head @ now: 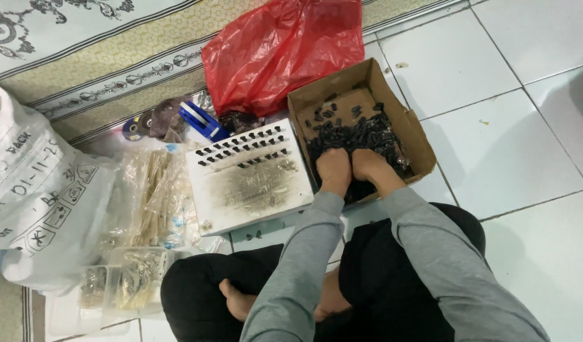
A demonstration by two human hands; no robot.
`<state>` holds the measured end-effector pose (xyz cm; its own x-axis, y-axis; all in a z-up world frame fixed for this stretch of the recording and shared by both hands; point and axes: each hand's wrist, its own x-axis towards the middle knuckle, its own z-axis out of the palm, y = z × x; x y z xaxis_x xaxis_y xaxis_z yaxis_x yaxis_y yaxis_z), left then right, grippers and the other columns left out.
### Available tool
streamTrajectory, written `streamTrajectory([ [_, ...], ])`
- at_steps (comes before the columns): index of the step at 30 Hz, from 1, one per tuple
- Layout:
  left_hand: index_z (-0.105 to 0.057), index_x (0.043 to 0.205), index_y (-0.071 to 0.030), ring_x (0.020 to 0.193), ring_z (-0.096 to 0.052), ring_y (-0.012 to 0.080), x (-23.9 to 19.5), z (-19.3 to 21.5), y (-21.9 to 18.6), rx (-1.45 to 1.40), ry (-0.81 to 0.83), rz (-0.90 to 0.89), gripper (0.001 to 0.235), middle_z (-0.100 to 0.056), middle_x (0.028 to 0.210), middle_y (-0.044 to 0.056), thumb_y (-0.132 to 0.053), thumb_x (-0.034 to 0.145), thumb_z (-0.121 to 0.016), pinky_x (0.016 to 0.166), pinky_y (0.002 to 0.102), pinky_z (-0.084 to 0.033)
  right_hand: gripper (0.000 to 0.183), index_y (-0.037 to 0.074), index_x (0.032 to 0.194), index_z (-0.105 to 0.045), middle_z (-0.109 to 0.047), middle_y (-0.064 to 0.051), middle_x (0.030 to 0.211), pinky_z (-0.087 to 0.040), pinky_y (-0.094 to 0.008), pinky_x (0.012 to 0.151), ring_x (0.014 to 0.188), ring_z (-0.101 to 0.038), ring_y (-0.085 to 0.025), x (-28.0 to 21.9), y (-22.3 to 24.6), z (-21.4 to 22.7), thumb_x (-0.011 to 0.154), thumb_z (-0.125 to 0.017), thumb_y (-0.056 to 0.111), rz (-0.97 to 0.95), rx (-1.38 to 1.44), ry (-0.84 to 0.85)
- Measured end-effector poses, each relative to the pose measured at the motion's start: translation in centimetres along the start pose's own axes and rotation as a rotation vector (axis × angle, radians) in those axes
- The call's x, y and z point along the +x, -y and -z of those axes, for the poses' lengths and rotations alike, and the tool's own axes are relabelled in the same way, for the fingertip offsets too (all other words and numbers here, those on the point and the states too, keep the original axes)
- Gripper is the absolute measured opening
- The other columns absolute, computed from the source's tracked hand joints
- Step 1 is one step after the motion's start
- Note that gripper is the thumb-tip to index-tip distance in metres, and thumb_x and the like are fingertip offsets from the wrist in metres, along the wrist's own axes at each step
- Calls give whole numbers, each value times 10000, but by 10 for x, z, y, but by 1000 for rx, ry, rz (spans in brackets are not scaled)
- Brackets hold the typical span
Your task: Assembling small black metal components into a white template jig on the floor.
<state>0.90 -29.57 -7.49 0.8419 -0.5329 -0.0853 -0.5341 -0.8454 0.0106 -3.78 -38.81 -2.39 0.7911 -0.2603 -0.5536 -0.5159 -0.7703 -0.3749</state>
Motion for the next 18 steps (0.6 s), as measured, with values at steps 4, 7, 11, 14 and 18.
streamTrajectory([
  [4,-705,760,-111,715,-697,179,-2,4,-4,-38,47,25,126,-691,746,60,-40,852,-656,601,335,-600,414,-83,1318,-655,-663,-312,1312,-563,-582,965,1210,-637,-455,-12,4,10,930,-548,17,-32,-55,78],
  [7,-691,767,-73,713,-698,208,-1,-5,1,-103,9,4,67,-666,745,82,-56,826,-665,601,344,-609,390,-49,1279,-691,-683,-295,1281,-581,-557,931,1195,-647,-447,-4,-1,11,922,-549,14,-17,5,60],
  [11,-703,812,-90,725,-682,156,-20,11,-3,-22,0,15,48,-645,770,48,-73,852,-683,619,292,-608,437,-49,1314,-675,-682,-291,1285,-587,-556,900,1177,-658,-448,-28,19,31,894,-561,-11,-2,69,22],
  [14,-688,818,-105,726,-661,139,-21,9,-8,37,-1,27,49,-633,783,38,-85,863,-684,614,258,-588,436,-7,1306,-695,-689,-265,1293,-594,-543,902,1186,-661,-434,-34,22,38,888,-573,-10,4,85,-2],
  [18,-670,831,-117,755,-641,158,-31,38,-5,67,23,24,51,-631,830,59,-76,858,-683,617,262,-551,445,17,1327,-694,-665,-265,1344,-583,-546,945,1232,-637,-440,-18,13,28,897,-578,8,15,113,26],
])
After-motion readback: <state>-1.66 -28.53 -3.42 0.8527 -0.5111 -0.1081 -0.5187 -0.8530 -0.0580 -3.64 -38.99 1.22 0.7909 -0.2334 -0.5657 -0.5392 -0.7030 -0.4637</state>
